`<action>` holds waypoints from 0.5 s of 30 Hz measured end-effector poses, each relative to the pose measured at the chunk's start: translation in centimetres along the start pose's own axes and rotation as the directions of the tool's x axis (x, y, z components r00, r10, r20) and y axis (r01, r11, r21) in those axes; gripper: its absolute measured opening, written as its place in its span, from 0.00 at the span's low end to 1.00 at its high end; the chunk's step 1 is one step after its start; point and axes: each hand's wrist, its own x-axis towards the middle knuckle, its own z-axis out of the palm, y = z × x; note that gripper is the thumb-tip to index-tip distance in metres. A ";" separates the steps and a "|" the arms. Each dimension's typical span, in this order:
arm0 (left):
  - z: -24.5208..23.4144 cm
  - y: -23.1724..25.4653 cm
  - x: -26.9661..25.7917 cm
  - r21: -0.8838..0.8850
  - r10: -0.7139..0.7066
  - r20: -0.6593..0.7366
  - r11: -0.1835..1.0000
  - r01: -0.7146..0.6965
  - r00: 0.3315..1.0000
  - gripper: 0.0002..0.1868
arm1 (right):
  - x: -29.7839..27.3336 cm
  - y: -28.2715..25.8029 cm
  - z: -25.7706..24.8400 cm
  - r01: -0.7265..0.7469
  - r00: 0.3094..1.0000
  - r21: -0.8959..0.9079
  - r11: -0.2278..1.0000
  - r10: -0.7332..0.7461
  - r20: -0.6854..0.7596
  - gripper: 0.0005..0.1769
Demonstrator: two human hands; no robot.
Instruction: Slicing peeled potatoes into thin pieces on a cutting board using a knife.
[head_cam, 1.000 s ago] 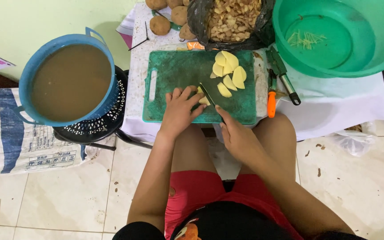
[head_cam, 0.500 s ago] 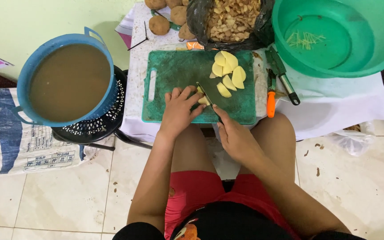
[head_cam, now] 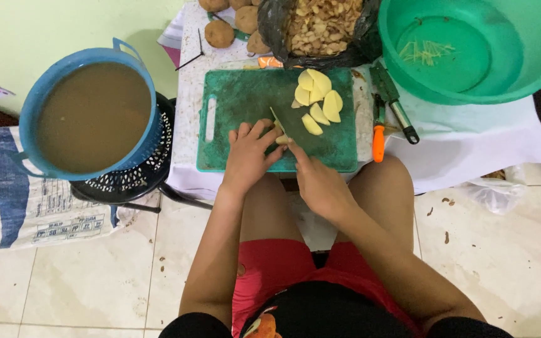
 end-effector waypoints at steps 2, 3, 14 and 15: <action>0.5 -0.3 0.2 0.004 0.016 -0.022 1.000 -0.015 1.000 0.11 | -1.5 0.8 0.2 0.034 0.999 0.044 0.998 -0.034 -0.023 0.29; 0.7 -0.4 0.0 0.005 0.020 -0.036 1.000 -0.020 0.999 0.11 | -2.5 1.1 0.4 0.067 0.997 0.092 0.994 -0.064 -0.034 0.31; 0.5 -0.2 -0.2 -0.011 -0.008 -0.032 1.000 0.008 0.999 0.12 | -2.9 0.2 -1.5 0.128 0.991 0.164 0.978 -0.118 -0.069 0.28; 0.5 -0.1 -0.1 -0.010 -0.007 -0.039 1.000 0.007 0.999 0.12 | -2.8 0.2 -1.6 0.131 0.991 0.148 0.980 -0.123 -0.060 0.29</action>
